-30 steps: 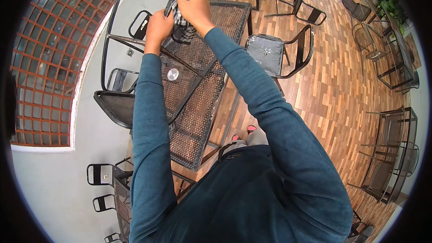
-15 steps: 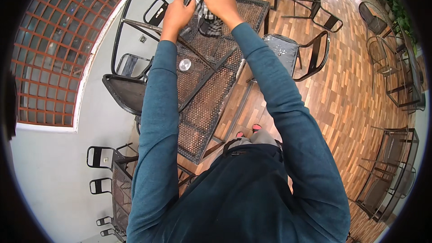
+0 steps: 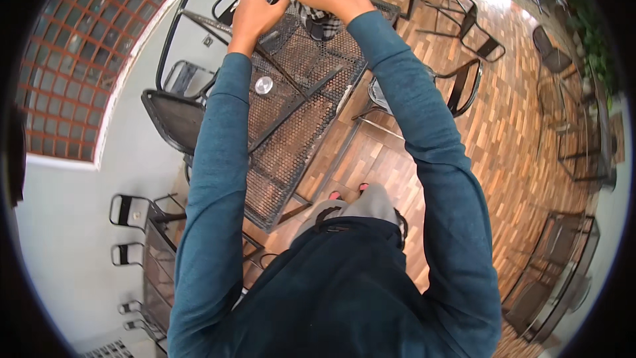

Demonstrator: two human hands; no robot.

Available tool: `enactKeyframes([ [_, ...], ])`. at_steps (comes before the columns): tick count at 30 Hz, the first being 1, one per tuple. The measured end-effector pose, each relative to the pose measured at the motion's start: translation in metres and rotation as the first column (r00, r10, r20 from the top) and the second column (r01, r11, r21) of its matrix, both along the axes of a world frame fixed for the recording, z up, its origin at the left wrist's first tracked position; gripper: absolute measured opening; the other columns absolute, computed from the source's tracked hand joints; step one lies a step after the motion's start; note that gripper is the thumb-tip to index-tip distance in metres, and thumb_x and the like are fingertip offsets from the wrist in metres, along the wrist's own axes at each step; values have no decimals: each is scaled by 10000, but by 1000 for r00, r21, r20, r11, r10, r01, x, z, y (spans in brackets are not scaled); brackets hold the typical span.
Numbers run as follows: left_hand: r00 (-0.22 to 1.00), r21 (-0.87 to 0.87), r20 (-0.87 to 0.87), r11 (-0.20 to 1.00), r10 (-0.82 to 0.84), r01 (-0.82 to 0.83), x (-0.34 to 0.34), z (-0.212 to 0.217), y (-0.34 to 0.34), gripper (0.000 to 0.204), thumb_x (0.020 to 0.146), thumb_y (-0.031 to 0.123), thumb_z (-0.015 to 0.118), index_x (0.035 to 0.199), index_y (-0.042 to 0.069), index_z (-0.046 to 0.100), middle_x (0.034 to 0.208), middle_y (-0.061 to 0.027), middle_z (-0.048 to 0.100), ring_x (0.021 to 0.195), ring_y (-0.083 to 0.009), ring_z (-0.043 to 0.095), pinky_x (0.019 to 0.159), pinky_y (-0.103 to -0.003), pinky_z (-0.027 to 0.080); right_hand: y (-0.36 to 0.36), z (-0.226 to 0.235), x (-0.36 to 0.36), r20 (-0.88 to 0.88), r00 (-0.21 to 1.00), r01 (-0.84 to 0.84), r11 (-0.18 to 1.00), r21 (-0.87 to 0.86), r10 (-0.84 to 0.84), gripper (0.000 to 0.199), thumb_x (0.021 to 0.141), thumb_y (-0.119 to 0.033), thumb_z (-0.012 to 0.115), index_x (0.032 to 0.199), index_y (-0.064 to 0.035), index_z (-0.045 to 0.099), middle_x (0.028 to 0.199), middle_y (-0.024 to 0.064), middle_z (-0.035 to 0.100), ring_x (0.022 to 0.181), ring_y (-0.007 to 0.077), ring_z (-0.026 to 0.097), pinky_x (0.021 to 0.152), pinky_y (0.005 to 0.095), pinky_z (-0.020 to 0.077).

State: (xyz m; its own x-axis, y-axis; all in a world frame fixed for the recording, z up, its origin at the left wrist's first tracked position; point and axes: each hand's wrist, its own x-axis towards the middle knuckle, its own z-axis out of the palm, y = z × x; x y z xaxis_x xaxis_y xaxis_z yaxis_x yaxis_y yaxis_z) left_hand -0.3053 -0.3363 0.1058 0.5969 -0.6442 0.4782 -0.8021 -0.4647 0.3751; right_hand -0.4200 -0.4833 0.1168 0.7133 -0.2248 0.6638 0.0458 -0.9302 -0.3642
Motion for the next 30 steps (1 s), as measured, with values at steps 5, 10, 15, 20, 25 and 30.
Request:
enactKeyframes([
  [5, 991, -61, -94, 993, 92, -98, 1, -22, 30, 609, 836, 591, 698, 1146, 68, 742, 1083, -207, 739, 1038, -375, 700, 919, -435, 535, -1, 8, -4, -153, 988, -10, 989, -146, -12, 512, 912, -366, 659, 1366, -135, 607, 875, 258, 713, 838, 449, 693, 754, 541, 568],
  [10, 910, -293, 269, 927, 315, -235, -12, -45, 85, 573, 811, 575, 769, 1012, 51, 652, 1099, -135, 625, 1027, -327, 606, 873, -449, 492, -10, 3, 2, -222, 973, 21, 976, -217, -70, 624, 865, -356, 726, 1434, -175, 543, 903, 231, 722, 870, 441, 699, 765, 536, 566],
  [15, 895, 113, -319, 950, 311, -290, -24, -46, 123, 748, 740, 733, 758, 971, 23, 711, 849, -114, 700, 806, -288, 685, 756, -416, 522, -9, -10, 5, -210, 978, -42, 984, -172, 5, 682, 836, -266, 767, 1460, -191, 503, 1015, 258, 707, 947, 472, 678, 815, 572, 540],
  [20, 889, 311, -309, 919, 338, -241, -23, -39, 114, 749, 675, 713, 816, 861, -10, 755, 770, -170, 721, 734, -310, 711, 709, -417, 539, -2, -18, 4, -120, 991, -64, 995, -78, 54, 503, 904, -274, 680, 1394, -312, 574, 963, 210, 731, 930, 476, 670, 800, 576, 541],
  [25, 905, 235, -321, 949, 280, -211, -11, -51, 126, 529, 747, 496, 804, 872, -16, 753, 780, -193, 726, 748, -359, 714, 735, -442, 558, 18, -10, 5, -181, 974, -172, 968, -182, 139, 495, 904, -300, 688, 1388, -311, 583, 916, 175, 735, 892, 446, 687, 767, 553, 555],
  [30, 912, 175, -122, 913, 391, -368, -29, -51, 117, 389, 809, 367, 707, 894, -9, 761, 884, -263, 722, 863, -444, 705, 821, -509, 572, 27, -22, -1, -146, 989, -63, 973, -223, 31, 532, 913, -298, 679, 1427, -344, 551, 926, 180, 732, 878, 433, 694, 748, 549, 566],
])
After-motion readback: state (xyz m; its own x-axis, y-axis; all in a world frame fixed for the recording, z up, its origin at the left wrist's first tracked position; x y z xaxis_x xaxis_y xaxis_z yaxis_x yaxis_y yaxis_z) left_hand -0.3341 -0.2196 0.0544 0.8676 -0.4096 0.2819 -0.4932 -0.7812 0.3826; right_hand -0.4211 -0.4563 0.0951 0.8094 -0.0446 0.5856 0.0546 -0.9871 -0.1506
